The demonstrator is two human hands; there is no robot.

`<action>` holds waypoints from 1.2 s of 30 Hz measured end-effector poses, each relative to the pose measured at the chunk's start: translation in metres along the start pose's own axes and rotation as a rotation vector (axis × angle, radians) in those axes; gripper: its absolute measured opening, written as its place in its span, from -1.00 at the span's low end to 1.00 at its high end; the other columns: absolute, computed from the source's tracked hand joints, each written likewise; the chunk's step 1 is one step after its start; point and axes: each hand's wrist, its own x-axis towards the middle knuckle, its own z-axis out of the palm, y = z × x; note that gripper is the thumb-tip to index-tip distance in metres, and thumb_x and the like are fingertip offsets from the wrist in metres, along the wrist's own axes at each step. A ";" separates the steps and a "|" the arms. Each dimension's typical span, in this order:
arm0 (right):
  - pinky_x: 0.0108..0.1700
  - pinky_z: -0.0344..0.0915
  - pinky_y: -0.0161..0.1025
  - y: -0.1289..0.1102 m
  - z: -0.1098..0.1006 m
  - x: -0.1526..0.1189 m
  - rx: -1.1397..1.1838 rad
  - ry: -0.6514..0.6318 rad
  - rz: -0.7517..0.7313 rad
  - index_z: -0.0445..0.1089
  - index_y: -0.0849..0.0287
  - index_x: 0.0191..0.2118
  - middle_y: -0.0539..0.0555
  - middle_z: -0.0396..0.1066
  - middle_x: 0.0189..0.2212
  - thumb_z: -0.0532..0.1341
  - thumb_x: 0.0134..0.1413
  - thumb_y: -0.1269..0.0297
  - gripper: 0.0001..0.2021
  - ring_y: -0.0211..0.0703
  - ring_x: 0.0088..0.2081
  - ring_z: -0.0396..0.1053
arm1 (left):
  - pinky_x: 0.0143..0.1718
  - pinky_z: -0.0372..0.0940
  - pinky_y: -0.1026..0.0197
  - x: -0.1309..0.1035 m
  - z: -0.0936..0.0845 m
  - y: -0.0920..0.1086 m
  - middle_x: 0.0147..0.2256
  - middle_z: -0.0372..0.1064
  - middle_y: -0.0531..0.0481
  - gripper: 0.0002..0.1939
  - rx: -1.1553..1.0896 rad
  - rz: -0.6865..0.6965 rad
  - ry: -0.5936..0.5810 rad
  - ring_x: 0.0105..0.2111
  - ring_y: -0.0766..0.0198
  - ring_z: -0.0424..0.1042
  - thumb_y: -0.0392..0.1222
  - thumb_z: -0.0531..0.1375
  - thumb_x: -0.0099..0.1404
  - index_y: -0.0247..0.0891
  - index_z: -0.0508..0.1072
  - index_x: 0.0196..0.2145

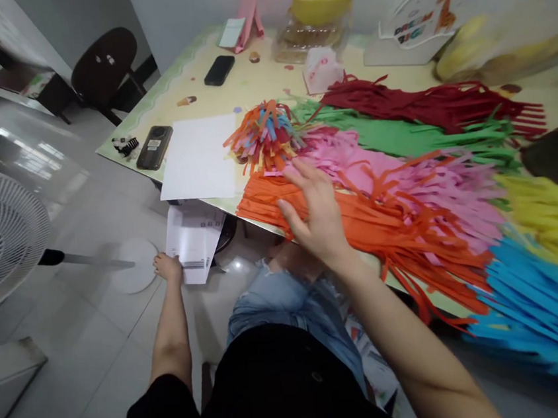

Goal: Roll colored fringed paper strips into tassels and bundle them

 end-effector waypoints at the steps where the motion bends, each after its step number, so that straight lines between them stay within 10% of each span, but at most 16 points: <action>1: 0.33 0.16 0.21 -0.003 0.000 -0.007 0.026 0.003 0.008 0.30 0.16 0.24 0.31 0.30 0.28 0.16 0.35 0.15 -0.57 0.14 0.33 0.22 | 0.03 0.43 -0.10 -0.001 -0.006 -0.001 0.11 0.37 -0.19 -0.58 -0.056 -0.006 -0.003 0.03 0.06 0.45 -0.05 0.23 0.42 -0.28 0.39 0.14; 7: 0.19 0.36 0.07 -0.031 0.000 -0.065 0.303 -0.132 0.162 0.41 0.14 0.11 0.26 0.47 0.13 0.17 0.35 0.21 -0.70 0.02 0.15 0.43 | -0.01 0.43 -0.05 -0.016 -0.099 -0.032 0.01 0.41 -0.16 -0.63 -0.486 -0.020 0.232 -0.05 0.12 0.46 -0.05 0.21 0.42 -0.31 0.40 0.07; 12: 0.26 0.31 0.11 -0.042 0.027 -0.082 0.614 -0.233 0.412 0.42 0.13 0.15 0.28 0.40 0.21 0.21 0.28 0.01 -0.56 0.06 0.24 0.36 | -0.06 0.39 0.15 -0.077 -0.160 -0.040 -0.20 0.38 -0.03 -0.65 -0.878 0.147 0.421 -0.20 0.26 0.47 0.01 0.13 0.40 -0.25 0.21 0.00; 17: 0.20 0.39 0.04 -0.033 0.015 -0.071 1.012 -0.274 0.652 0.39 0.14 0.20 0.27 0.43 0.20 0.34 0.02 -0.24 -0.27 0.13 0.21 0.41 | -0.36 0.39 0.25 -0.176 -0.120 0.021 -0.39 0.44 0.01 -0.52 -1.029 0.391 0.064 -0.43 0.25 0.48 0.18 0.31 0.20 -0.20 0.33 -0.12; 21: 0.11 0.44 0.06 -0.004 -0.037 -0.086 0.833 -0.103 0.840 0.55 0.23 -0.09 0.26 0.60 -0.06 0.31 0.02 -0.28 -0.38 0.17 0.00 0.54 | -0.22 0.44 0.22 -0.223 -0.092 0.088 -0.26 0.50 -0.08 -0.61 -1.058 0.667 -0.467 -0.28 0.22 0.54 0.07 0.25 0.33 -0.19 0.35 -0.01; 26: 0.05 0.47 0.02 0.016 -0.079 -0.128 0.703 -0.087 0.889 0.58 0.23 -0.15 0.23 0.62 -0.13 0.32 -0.01 -0.27 -0.40 0.15 -0.07 0.56 | 0.01 0.38 0.12 -0.234 -0.111 0.168 0.24 0.25 -0.22 -0.52 -0.959 1.138 -0.291 0.10 0.13 0.41 -0.06 0.21 0.40 -0.09 0.27 0.23; 36: -0.02 0.48 -0.06 0.018 -0.086 -0.154 0.641 -0.056 0.894 0.59 0.26 -0.18 0.20 0.63 -0.23 0.22 0.15 -0.20 -0.46 0.08 -0.14 0.57 | -0.43 0.09 0.27 -0.246 -0.119 0.225 -0.40 0.19 0.11 -0.77 -0.801 1.130 -0.410 -0.48 0.36 0.15 -0.04 0.25 0.30 -0.19 0.30 -0.29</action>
